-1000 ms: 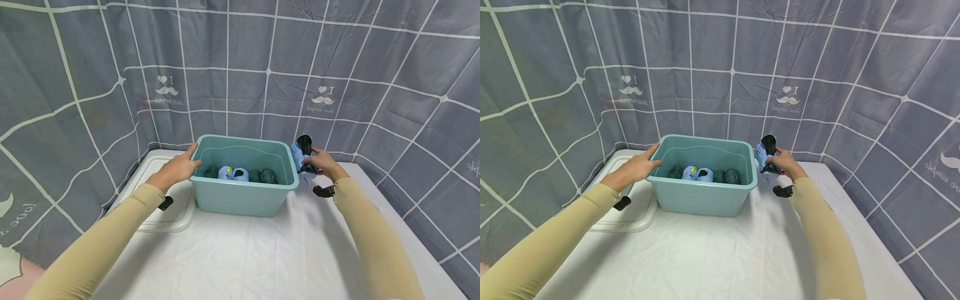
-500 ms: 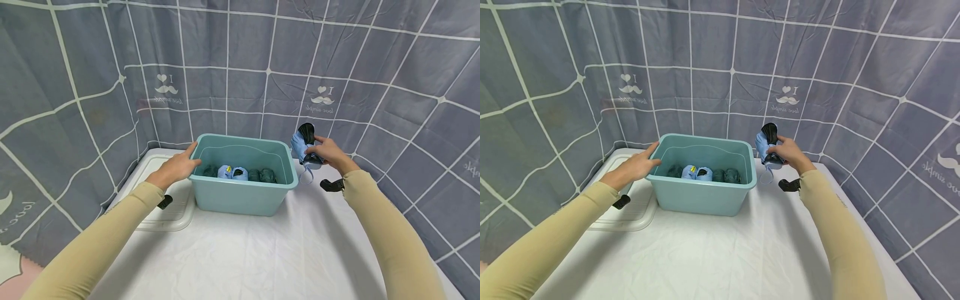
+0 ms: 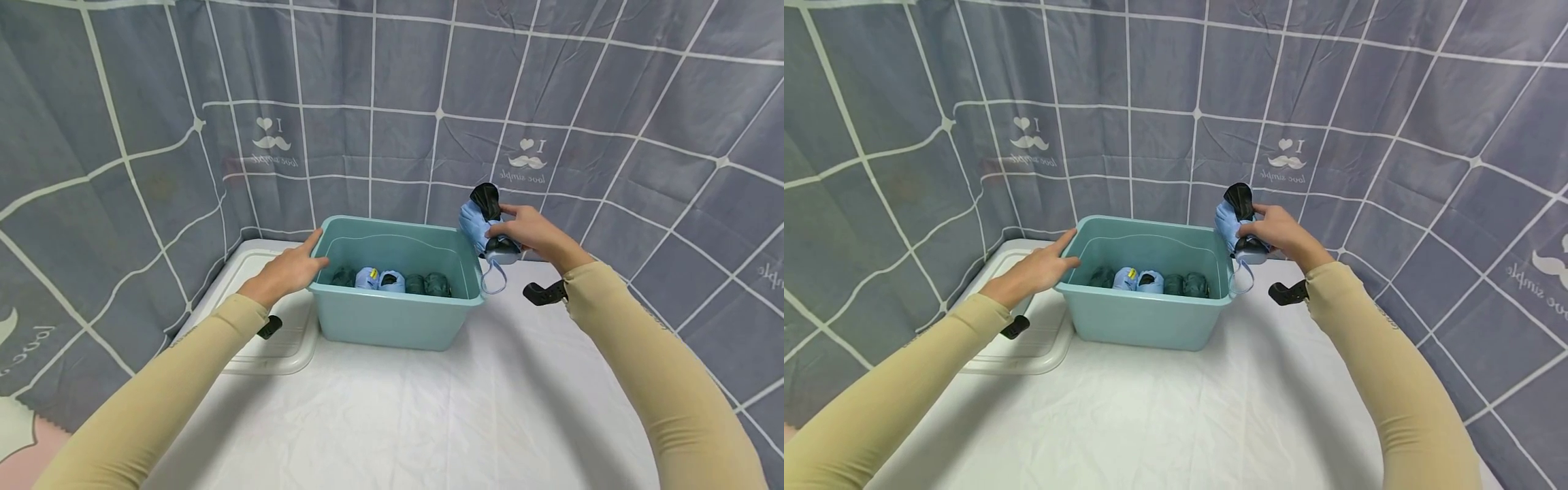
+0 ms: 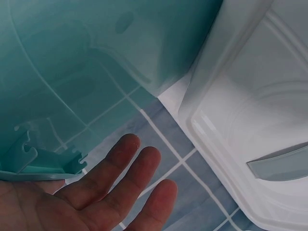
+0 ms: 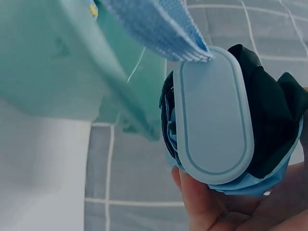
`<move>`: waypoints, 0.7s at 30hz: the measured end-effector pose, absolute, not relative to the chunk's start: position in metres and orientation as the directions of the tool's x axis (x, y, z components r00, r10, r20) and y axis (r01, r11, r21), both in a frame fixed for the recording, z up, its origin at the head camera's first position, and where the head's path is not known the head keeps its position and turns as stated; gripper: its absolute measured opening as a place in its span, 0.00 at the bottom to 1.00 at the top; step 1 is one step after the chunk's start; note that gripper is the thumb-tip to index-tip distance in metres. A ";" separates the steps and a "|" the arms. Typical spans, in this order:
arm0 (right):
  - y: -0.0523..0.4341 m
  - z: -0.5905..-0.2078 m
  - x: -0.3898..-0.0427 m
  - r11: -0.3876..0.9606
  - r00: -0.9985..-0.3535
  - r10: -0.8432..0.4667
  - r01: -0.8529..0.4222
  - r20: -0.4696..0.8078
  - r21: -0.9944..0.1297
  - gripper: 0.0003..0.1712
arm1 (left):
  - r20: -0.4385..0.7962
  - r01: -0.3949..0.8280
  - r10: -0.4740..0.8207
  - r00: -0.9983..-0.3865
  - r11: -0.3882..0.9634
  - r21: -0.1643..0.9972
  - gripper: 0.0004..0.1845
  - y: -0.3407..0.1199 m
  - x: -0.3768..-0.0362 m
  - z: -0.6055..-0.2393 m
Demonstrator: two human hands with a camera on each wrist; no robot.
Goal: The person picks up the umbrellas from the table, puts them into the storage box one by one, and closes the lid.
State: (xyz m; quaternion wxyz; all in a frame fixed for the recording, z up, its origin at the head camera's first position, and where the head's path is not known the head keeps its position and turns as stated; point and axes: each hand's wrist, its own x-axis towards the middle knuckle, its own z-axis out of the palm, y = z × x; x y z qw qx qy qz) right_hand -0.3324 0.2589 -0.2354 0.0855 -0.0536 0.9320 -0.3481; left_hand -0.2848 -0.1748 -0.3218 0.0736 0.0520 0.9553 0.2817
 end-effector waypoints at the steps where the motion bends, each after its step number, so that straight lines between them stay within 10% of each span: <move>1: 0.256 -0.234 -0.331 0.752 -0.978 -0.168 -0.046 -0.123 -0.658 0.53 | -0.112 0.057 0.140 -0.984 0.837 0.545 0.41 -0.175 -0.285 -0.322; 21: 0.198 -0.217 -0.325 0.770 -0.937 -0.277 -0.083 -0.213 -0.633 0.50 | -0.109 0.048 0.125 -0.986 0.844 0.534 0.41 -0.174 -0.284 -0.322</move>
